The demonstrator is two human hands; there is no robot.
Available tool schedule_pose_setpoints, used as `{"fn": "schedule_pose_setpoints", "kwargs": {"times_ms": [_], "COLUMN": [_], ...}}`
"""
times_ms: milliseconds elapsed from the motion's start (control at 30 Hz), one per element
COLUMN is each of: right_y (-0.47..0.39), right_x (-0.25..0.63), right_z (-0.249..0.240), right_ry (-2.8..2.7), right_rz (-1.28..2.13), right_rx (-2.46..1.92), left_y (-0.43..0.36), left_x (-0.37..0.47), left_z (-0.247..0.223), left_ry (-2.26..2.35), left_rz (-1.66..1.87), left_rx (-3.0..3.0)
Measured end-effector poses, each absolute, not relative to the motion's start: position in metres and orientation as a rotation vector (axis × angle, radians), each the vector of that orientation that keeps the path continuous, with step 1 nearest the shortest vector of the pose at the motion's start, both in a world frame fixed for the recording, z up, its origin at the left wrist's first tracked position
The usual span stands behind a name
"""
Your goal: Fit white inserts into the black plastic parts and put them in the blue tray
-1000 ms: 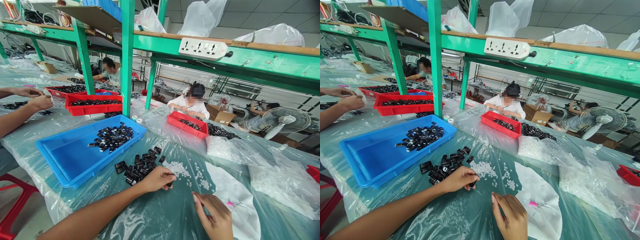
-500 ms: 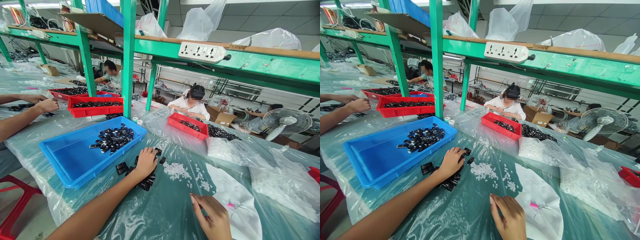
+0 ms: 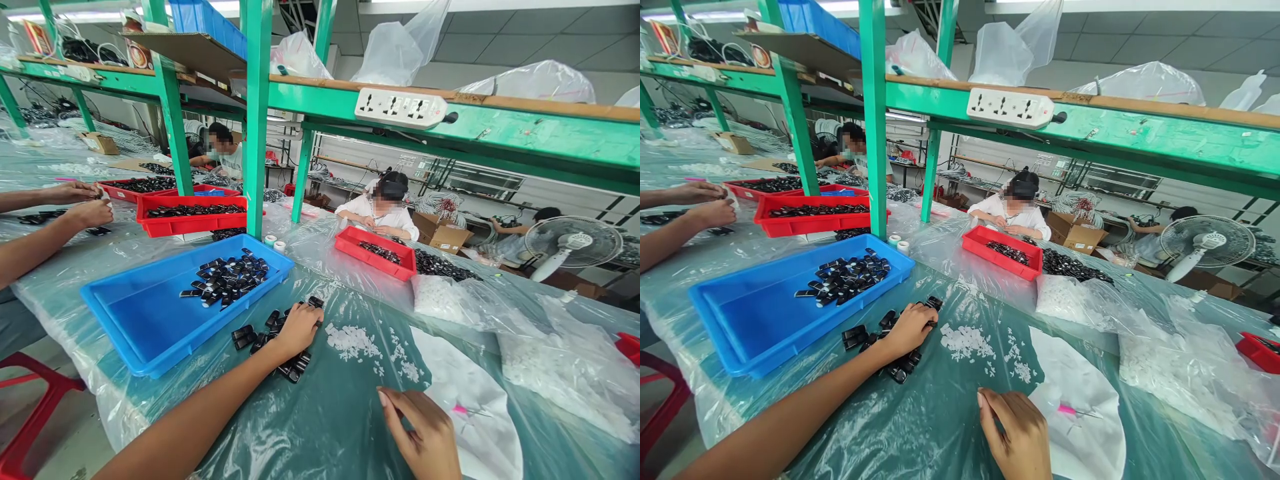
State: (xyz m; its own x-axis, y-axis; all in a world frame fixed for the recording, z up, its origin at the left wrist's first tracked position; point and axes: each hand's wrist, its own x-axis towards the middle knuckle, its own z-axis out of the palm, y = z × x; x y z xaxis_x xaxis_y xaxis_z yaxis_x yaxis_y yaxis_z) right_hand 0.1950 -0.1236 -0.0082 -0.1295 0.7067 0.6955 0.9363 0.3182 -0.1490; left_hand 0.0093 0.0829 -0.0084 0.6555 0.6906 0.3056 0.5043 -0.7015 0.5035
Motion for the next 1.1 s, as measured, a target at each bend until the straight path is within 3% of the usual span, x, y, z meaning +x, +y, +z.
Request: {"fn": "schedule_pose_setpoints", "kwargs": {"times_ms": [267, 400, 533, 733, 1100], "right_y": [-0.129, -0.134, -0.139, -0.143, -0.151], "right_x": [0.206, 0.218, 0.239, 0.276, 0.295], "right_z": [0.004, 0.013, 0.021, 0.015, -0.017], "right_ry": [-1.714, -1.319, -0.963, -0.832, -0.878], "right_rz": [-0.772, -0.871, -0.456, 0.475, 0.587], "right_rx": [-1.409, -1.708, -2.100, -1.950, -2.043], "left_y": [0.072, 0.058, 0.051, 0.050, 0.043], "left_x": [0.009, 0.008, 0.006, 0.009, 0.011], "left_z": [0.006, 0.019, 0.022, 0.015, 0.018], "left_ry": [0.703, 0.505, 0.418, 0.364, 0.323], "left_rz": [0.779, 0.757, 0.694, 0.607, 0.562], "left_rx": [1.940, 1.428, 1.249, 1.062, 1.007]}}
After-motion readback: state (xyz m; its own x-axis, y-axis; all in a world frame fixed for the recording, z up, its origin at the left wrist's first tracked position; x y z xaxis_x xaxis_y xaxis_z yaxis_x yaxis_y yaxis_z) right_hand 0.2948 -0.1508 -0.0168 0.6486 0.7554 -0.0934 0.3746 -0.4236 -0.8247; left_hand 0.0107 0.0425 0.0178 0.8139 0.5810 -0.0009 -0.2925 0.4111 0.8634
